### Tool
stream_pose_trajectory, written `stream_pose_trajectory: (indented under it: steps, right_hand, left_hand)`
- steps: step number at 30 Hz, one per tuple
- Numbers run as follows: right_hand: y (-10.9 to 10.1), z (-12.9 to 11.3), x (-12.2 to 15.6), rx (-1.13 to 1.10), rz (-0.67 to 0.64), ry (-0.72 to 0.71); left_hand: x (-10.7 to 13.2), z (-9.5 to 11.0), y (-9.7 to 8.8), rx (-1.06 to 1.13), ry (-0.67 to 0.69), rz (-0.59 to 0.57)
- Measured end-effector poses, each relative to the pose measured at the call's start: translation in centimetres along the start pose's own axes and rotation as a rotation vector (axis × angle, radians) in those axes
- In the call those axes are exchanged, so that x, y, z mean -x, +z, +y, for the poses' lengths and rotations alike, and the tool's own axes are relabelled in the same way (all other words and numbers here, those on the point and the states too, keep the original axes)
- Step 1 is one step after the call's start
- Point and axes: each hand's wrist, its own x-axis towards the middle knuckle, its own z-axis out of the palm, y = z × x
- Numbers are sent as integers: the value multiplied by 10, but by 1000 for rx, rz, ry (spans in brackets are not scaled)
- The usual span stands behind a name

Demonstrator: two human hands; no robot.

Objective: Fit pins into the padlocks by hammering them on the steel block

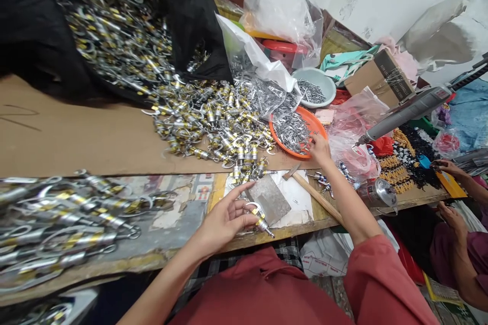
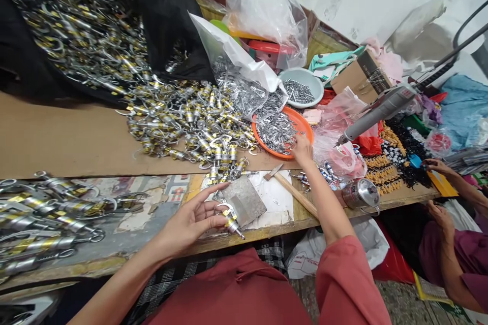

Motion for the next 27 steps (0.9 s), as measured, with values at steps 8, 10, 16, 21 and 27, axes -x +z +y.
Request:
stream_pose_trajectory:
  steps: [8,10,16,21,27]
  right_hand:
    - [-22,-80,99,-345,-321,-412]
    - [-21,-93,127,-378,-429,-569]
    - [-8,-96,154,-521,-261,-550]
    - [4,-93,162,-591,-23,-593]
    - [11,-91,170,-410,142,-839]
  left_hand:
    - [-1,0,1,53,-8,-1]
    - [-1,0,0,61,-1,-13]
    - [-3,-2,1,69,24,-26]
    - [-3,-5,0,82,32,-27]
    - [-2,-3,1,108,43,-38]
